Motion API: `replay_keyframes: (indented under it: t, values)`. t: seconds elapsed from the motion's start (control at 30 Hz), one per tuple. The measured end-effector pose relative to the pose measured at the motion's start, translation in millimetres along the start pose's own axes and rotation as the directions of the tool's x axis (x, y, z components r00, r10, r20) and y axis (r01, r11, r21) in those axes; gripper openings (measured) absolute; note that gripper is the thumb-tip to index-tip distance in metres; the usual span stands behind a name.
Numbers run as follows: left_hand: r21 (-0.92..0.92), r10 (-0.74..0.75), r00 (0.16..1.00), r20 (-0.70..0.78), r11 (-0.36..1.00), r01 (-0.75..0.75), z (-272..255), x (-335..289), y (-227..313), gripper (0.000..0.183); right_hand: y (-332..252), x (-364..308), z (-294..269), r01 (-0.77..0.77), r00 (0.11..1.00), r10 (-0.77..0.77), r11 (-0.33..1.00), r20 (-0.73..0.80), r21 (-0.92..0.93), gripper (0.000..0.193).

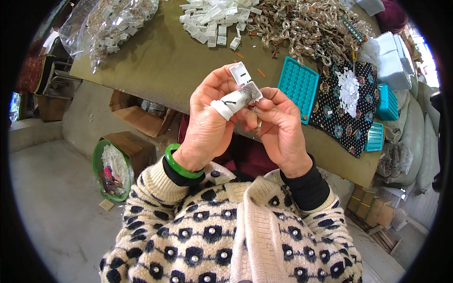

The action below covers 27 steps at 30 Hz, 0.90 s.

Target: The person assembles small electronic components by hand. They pick up white plastic housings and metal contacts from a table, insert the contacts into the housings, and place the assembled units into a blue tray. The person repeats this process for multiple units.

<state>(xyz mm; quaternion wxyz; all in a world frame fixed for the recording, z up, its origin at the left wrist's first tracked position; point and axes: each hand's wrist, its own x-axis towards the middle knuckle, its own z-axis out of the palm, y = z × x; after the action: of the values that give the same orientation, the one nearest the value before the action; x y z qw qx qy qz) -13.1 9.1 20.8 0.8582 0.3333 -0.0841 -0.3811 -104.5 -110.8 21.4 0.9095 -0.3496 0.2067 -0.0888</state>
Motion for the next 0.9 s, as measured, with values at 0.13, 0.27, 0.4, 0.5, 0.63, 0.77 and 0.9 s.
replay_keyframes:
  t: [0.13,0.27,0.4,0.5,0.63,0.77,0.9]
  values:
    - [0.154,0.053,0.996,-0.069,0.987,-0.042,1,1,-1,0.029,-1,-3,2,0.140,0.990,-0.137,0.987,0.046,-0.083,0.023]
    - [0.385,0.157,0.987,-0.034,0.913,-0.132,2,-4,-7,0.018,2,-4,6,0.233,0.972,-0.233,0.941,0.032,-0.245,0.021]
    - [0.675,0.337,0.926,0.168,0.645,-0.357,0,-8,-17,0.019,4,-4,4,0.250,0.967,-0.253,0.925,0.027,-0.286,0.015]
    - [0.784,0.432,0.833,0.346,0.356,-0.509,1,-12,-24,0.022,6,-4,0,0.222,0.969,-0.245,0.913,-0.025,-0.341,0.016]
    - [0.686,0.366,0.906,0.212,0.605,-0.404,1,-11,-27,0.018,1,-8,-7,0.171,0.983,-0.184,0.895,0.008,-0.413,0.014]
    - [0.164,-0.064,0.998,0.016,0.985,0.060,-7,-14,-11,0.021,-17,-16,-29,0.455,0.773,-0.581,0.225,0.256,-0.862,0.015]
    - [-0.037,-0.138,0.984,0.116,0.989,0.143,-16,-15,-3,0.024,-40,-25,-68,0.262,0.629,-0.612,-0.414,0.479,-0.872,0.013]
